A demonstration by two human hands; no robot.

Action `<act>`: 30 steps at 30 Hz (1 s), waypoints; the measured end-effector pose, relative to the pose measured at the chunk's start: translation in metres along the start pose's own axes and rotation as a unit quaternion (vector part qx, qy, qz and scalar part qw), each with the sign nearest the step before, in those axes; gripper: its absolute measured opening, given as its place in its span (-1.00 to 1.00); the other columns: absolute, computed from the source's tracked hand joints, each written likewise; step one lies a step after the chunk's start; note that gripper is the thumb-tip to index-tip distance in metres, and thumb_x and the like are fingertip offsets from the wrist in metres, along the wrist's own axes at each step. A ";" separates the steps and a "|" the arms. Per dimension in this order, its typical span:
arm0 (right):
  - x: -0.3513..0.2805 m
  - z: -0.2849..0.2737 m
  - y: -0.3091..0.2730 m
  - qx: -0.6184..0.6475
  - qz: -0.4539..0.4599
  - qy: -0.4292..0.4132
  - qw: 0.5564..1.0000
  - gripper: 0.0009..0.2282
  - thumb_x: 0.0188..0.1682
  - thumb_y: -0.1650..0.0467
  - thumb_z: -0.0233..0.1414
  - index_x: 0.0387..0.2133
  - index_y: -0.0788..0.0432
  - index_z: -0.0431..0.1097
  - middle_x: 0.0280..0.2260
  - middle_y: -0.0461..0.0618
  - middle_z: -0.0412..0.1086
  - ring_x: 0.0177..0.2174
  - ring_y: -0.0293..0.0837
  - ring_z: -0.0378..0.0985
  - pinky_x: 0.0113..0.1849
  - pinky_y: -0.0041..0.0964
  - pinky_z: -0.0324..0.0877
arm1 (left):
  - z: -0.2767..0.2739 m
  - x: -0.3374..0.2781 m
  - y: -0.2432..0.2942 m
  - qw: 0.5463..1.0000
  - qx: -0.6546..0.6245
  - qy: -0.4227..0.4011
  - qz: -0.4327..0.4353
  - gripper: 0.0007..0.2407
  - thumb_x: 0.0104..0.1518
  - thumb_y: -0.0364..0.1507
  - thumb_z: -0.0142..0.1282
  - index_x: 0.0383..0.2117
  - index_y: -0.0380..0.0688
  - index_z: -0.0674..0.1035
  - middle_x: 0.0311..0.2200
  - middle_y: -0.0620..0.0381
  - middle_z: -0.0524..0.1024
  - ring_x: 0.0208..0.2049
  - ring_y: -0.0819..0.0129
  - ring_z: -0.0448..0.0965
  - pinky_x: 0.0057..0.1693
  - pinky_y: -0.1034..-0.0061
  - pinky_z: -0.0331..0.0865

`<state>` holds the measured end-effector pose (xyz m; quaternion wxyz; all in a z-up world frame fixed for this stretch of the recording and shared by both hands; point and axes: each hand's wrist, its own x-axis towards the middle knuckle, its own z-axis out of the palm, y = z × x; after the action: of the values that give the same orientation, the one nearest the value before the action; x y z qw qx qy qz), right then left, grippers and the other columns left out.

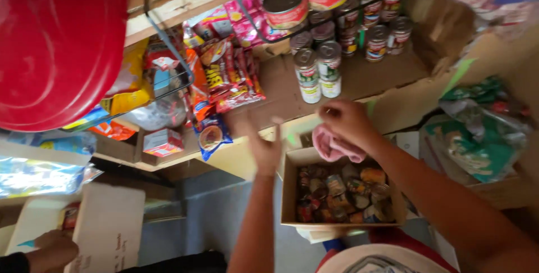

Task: Removing canned goods from a storage box, wiping them with a cloth, and arranging them on shelves.

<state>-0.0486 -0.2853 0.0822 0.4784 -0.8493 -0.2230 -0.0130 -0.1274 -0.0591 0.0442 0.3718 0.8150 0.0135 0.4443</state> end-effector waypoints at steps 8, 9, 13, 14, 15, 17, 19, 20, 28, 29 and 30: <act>-0.031 0.000 0.078 0.137 0.059 0.140 0.979 -0.77 0.12 0.30 0.08 -0.16 0.25 0.50 -0.36 0.04 0.54 -0.37 -0.24 0.54 -0.29 -0.30 0.45 | 0.091 -0.058 0.089 0.851 -0.350 -0.265 -0.288 -0.57 0.27 -0.38 0.14 0.26 -0.19 0.41 -0.09 0.05 0.58 -0.17 0.39 0.52 -0.03 0.53 0.44; -0.036 0.001 0.088 0.158 0.059 0.138 0.976 -0.77 0.14 0.31 0.05 -0.14 0.25 0.49 -0.33 0.01 0.54 -0.34 -0.26 0.55 -0.27 -0.32 0.45 | 0.099 -0.068 0.081 0.863 -0.339 -0.280 -0.248 -0.61 0.31 -0.38 0.14 0.24 -0.20 0.44 -0.08 0.05 0.59 -0.13 0.43 0.53 0.02 0.57 0.45; -0.058 0.018 0.136 0.142 0.085 0.099 0.981 -0.76 0.14 0.30 0.03 -0.12 0.23 0.50 -0.31 0.00 0.57 -0.34 -0.24 0.57 -0.26 -0.32 0.47 | 0.116 -0.104 0.059 0.858 -0.312 -0.316 -0.258 -0.63 0.26 -0.40 0.13 0.19 -0.19 0.47 -0.07 0.03 0.60 -0.11 0.43 0.54 0.00 0.53 0.46; -0.060 0.020 0.140 0.118 0.093 0.095 0.984 -0.76 0.12 0.30 0.04 -0.13 0.22 0.50 -0.31 0.02 0.57 -0.33 -0.21 0.59 -0.28 -0.31 0.47 | 0.120 -0.109 0.055 0.860 -0.281 -0.330 -0.270 -0.63 0.24 -0.40 0.13 0.18 -0.18 0.47 -0.09 0.01 0.60 -0.12 0.42 0.55 0.00 0.51 0.46; -0.062 0.021 0.144 0.093 0.101 0.089 0.986 -0.76 0.11 0.29 0.04 -0.13 0.21 0.50 -0.30 0.05 0.58 -0.32 -0.18 0.61 -0.29 -0.29 0.48 | 0.124 -0.115 0.051 0.861 -0.249 -0.342 -0.282 -0.63 0.21 -0.39 0.14 0.16 -0.16 0.48 -0.11 0.00 0.61 -0.13 0.41 0.56 0.00 0.49 0.46; -0.062 0.024 0.156 0.086 0.107 0.078 0.987 -0.76 0.10 0.29 0.05 -0.14 0.21 0.51 -0.28 0.07 0.59 -0.30 -0.16 0.64 -0.27 -0.29 0.48 | 0.133 -0.123 0.048 0.859 -0.246 -0.340 -0.293 -0.64 0.22 -0.39 0.14 0.14 -0.17 0.49 -0.10 -0.02 0.61 -0.09 0.38 0.58 0.04 0.49 0.45; -0.069 0.031 0.180 0.078 0.119 0.063 0.988 -0.76 0.09 0.29 0.05 -0.15 0.21 0.51 -0.26 0.09 0.59 -0.27 -0.14 0.66 -0.26 -0.28 0.49 | 0.141 -0.138 0.042 0.854 -0.243 -0.340 -0.310 -0.66 0.23 -0.39 0.14 0.12 -0.18 0.50 -0.09 -0.05 0.62 -0.05 0.36 0.60 0.09 0.48 0.45; -0.073 0.036 0.197 0.062 0.113 0.045 0.991 -0.75 0.08 0.28 0.07 -0.15 0.23 0.51 -0.26 0.13 0.59 -0.28 -0.11 0.66 -0.25 -0.26 0.49 | 0.144 -0.144 0.038 0.851 -0.235 -0.349 -0.315 -0.66 0.22 -0.40 0.16 0.11 -0.18 0.50 -0.08 -0.06 0.62 -0.05 0.33 0.59 0.08 0.48 0.45; -0.018 -0.013 0.182 0.055 -0.067 0.096 0.992 -0.79 0.12 0.30 0.07 -0.11 0.18 0.49 -0.15 0.07 0.55 -0.22 -0.07 0.61 -0.18 -0.23 0.49 | 0.132 -0.055 0.029 0.915 -0.044 -0.086 -0.392 -0.77 0.26 -0.35 0.03 -0.09 -0.19 0.63 -0.21 0.09 0.69 -0.14 0.39 0.70 0.00 0.45 0.51; -0.003 -0.021 0.168 0.136 -0.020 0.109 0.985 -0.73 0.20 0.29 -0.04 0.05 0.17 0.43 -0.03 0.06 0.51 -0.08 -0.05 0.54 -0.04 -0.20 0.42 | 0.130 -0.034 0.029 0.919 -0.084 -0.029 -0.384 -0.68 0.34 -0.25 -0.07 -0.08 -0.24 0.61 -0.18 0.01 0.65 -0.12 0.30 0.62 0.05 0.41 0.45; 0.011 -0.028 0.154 0.216 0.026 0.121 0.969 -0.66 0.28 0.28 -0.15 0.20 0.16 0.37 0.09 0.05 0.46 0.05 -0.04 0.48 0.11 -0.16 0.36 | 0.126 -0.013 0.030 0.919 -0.124 0.028 -0.374 -0.58 0.43 -0.15 -0.17 -0.08 -0.30 0.60 -0.15 -0.06 0.61 -0.10 0.21 0.54 0.11 0.37 0.40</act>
<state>0.0265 -0.3722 -0.0246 0.6738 -0.7236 -0.1390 -0.0549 -0.0519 -0.1599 0.0118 0.6086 0.6850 0.2724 0.2935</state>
